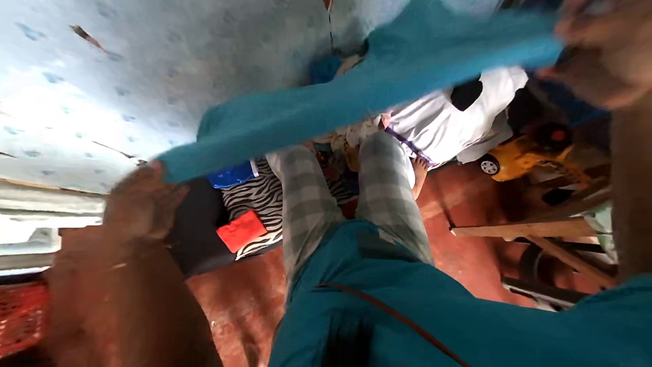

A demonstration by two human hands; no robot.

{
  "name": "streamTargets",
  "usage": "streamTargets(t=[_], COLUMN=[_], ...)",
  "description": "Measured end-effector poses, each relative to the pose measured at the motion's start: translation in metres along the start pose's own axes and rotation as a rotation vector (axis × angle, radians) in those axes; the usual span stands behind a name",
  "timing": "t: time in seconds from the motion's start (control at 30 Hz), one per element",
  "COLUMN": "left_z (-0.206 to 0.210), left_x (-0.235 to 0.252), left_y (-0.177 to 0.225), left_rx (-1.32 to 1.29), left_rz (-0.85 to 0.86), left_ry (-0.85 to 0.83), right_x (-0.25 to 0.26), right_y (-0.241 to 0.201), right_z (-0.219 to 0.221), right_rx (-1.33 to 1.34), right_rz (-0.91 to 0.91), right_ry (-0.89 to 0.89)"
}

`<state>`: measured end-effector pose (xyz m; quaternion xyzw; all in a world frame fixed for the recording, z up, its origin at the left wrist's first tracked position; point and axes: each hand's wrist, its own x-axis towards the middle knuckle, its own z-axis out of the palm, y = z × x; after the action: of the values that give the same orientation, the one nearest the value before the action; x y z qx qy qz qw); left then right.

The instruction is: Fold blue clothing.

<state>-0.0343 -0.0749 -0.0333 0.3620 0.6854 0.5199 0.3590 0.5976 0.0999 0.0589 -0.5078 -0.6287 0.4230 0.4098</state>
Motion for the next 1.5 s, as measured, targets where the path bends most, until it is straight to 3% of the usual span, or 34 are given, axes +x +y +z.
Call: streamTargets(t=[0.1, 0.2, 0.27, 0.37, 0.57, 0.7, 0.83, 1.03, 1.13, 1.4, 1.5], left_z=[0.009, 0.014, 0.019, 0.02, 0.014, 0.012, 0.024, 0.031, 0.038, 0.04, 0.035], left_x=[-0.029, -0.039, -0.039, -0.038, -0.035, -0.029, -0.006, 0.051, 0.074, 0.109, 0.11], left_y=[-0.075, -0.139, -0.151, -0.143, -0.13, -0.134, -0.106, -0.089, -0.063, 0.026, 0.044], left_rx=[0.073, 0.163, 0.138, 0.107, 0.188, 0.19, 0.201, 0.261, 0.242, -0.1, -0.154], left_rz=[-0.285, -0.522, -0.585, -0.594, -0.545, -0.209, 0.034, 0.054, 0.028, 0.195, 0.197], left_ry=[-0.034, -0.045, -0.06, -0.052, -0.076, -0.002, -0.021, -0.049, 0.001, 0.034, 0.042], right_x=[-0.063, -0.099, -0.105, -0.096, -0.085, -0.073, -0.041, 0.015, 0.046, 0.117, 0.124], right_y=[0.068, 0.168, 0.194, 0.196, 0.191, 0.171, 0.149, 0.121, 0.096, 0.021, 0.008], right_z=[0.043, 0.073, 0.087, 0.09, 0.073, 0.073, 0.069, 0.079, 0.075, 0.049, 0.037], right_rx=[-0.156, -0.127, -0.088, -0.042, 0.012, -0.051, -0.052, -0.125, -0.102, 0.015, 0.065], right_rz=[0.438, 0.707, 0.826, 0.878, 0.814, 0.68, 0.551, 0.55, 0.459, 0.081, 0.064], right_ry=[-0.126, -0.293, -0.292, -0.274, -0.291, -0.237, -0.227, -0.154, -0.119, -0.047, -0.045])
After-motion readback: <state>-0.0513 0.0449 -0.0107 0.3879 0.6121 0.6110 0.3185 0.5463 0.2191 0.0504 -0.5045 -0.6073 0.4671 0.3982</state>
